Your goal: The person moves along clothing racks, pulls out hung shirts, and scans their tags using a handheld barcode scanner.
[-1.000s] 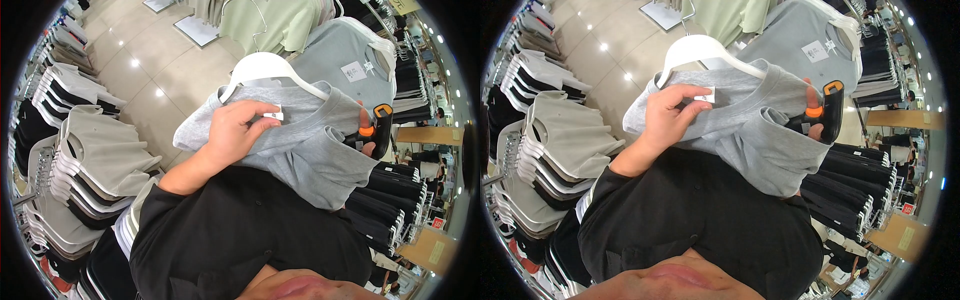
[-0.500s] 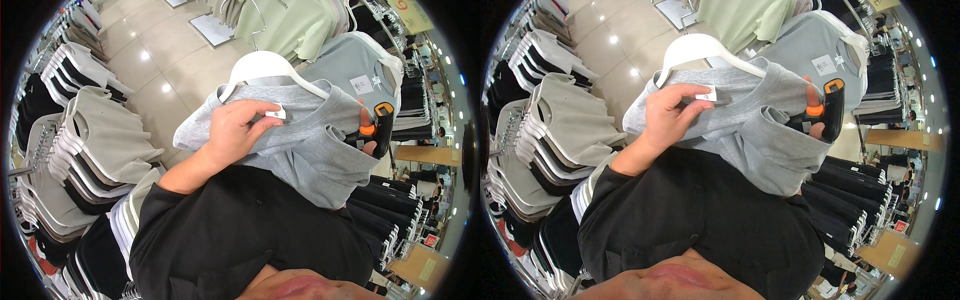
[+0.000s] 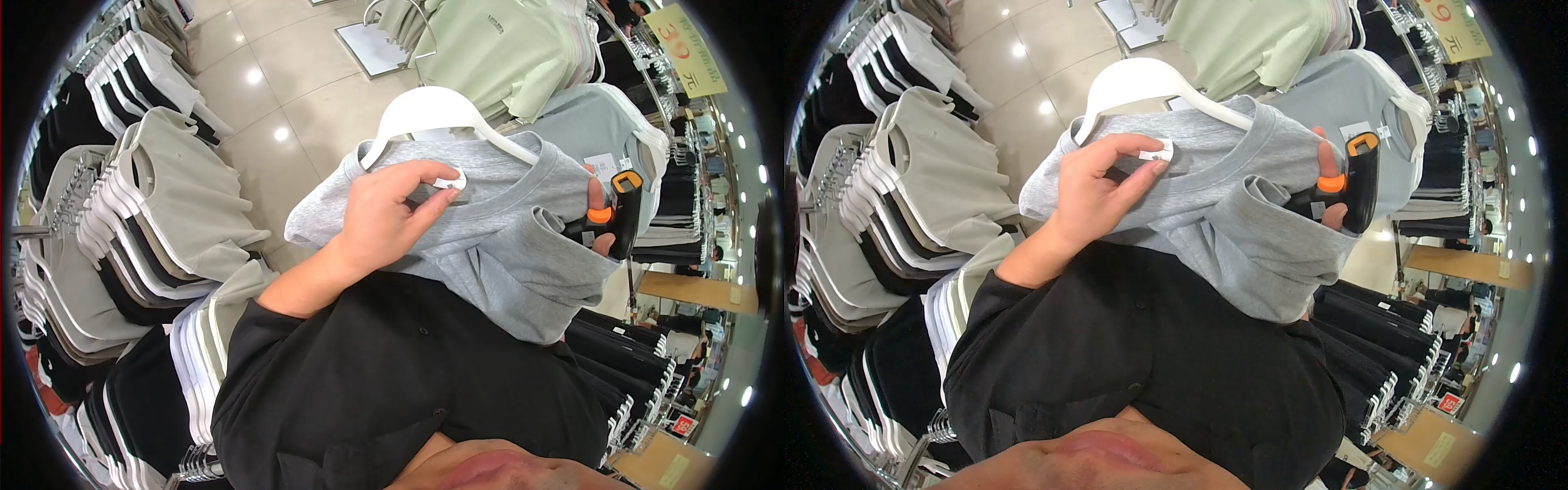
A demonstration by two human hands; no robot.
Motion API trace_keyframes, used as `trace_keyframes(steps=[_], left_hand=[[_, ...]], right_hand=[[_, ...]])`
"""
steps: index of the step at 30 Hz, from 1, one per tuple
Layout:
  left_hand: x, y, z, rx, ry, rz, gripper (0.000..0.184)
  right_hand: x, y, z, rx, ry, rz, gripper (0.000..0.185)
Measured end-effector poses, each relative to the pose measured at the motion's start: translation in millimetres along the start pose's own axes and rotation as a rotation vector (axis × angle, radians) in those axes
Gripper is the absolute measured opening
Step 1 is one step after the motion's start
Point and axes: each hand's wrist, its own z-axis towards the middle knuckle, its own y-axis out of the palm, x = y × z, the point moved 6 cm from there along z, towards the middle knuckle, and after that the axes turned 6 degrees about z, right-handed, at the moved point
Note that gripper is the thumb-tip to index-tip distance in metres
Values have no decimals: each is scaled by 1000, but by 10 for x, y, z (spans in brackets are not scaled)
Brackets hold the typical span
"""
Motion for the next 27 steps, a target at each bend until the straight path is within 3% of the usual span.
trace_keyframes(steps=[7, 19, 21, 27], left_hand=[[-16, -101, -13, 86, 63, -22, 21], [-198, -106, -32, 70, -9, -95, 17], [-187, -117, -23, 43, -25, -70, 17], [-230, -50, -23, 32, -70, -43, 19]], right_hand=[[93, 93, 143, -35, 60, 40, 73], [269, 242, 226, -67, 110, 89, 72], [262, 185, 229, 46, 61, -44, 76], [238, 66, 283, 32, 39, -135, 81]])
